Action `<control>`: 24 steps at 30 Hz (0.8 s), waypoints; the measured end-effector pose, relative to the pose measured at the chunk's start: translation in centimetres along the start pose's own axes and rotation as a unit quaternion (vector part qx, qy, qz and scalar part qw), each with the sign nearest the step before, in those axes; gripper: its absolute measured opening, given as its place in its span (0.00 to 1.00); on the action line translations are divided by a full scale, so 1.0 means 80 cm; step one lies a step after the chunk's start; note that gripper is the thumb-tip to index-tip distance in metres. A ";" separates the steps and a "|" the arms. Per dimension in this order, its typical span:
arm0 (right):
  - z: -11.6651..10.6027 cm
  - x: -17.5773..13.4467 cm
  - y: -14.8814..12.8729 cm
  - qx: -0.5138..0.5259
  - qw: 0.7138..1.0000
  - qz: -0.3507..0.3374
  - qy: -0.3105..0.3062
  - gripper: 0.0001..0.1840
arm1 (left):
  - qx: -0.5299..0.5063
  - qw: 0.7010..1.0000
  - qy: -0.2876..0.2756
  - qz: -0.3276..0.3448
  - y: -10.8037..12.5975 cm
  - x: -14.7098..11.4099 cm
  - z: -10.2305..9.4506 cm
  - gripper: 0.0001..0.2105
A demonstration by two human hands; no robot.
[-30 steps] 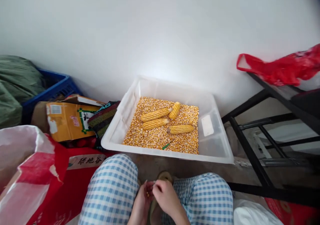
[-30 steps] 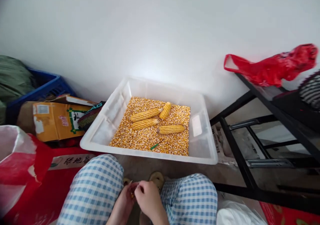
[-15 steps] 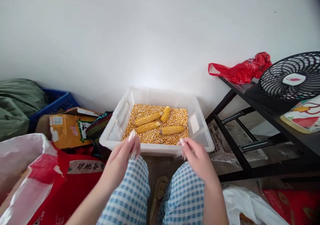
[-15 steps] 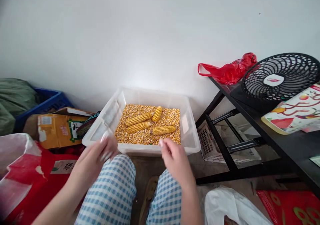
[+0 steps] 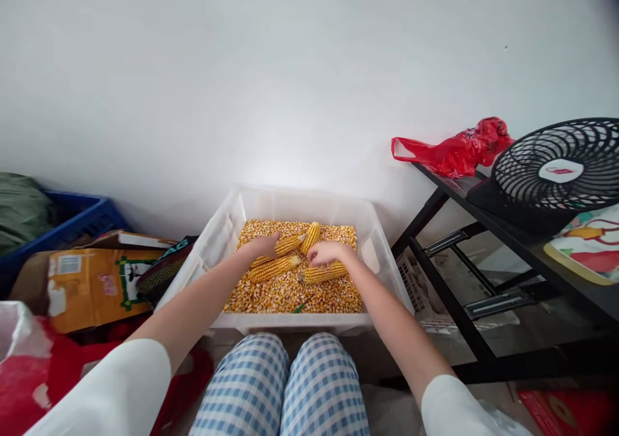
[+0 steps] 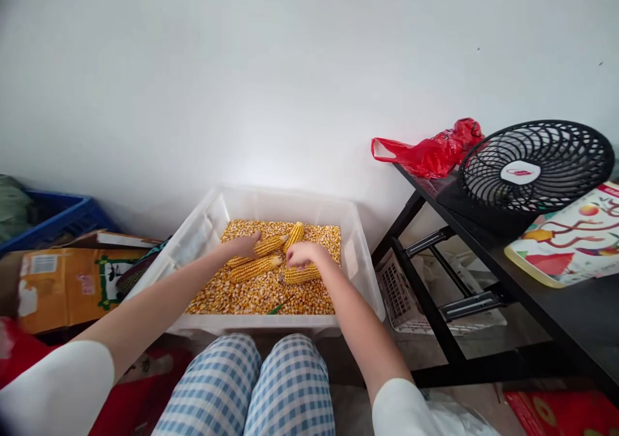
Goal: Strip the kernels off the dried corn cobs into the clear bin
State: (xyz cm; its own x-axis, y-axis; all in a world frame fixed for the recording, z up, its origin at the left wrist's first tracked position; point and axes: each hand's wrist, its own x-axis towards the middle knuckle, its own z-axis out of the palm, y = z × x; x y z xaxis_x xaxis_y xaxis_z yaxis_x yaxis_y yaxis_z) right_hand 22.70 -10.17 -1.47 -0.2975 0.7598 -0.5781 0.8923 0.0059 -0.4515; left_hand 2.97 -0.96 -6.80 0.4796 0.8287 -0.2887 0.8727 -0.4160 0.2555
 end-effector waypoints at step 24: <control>0.068 0.030 0.015 -0.091 0.990 -0.020 -0.101 0.18 | -0.054 0.990 0.130 0.005 -0.024 -0.030 -0.061 0.25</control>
State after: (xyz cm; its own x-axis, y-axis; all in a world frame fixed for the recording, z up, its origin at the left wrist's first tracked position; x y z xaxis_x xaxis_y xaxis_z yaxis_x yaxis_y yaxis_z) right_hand 21.20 -11.90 -7.12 -0.3796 0.6103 -0.6952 0.9193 0.1646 -0.3575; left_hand -0.31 -0.30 -2.12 0.4366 0.8987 -0.0409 0.8459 -0.3946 0.3587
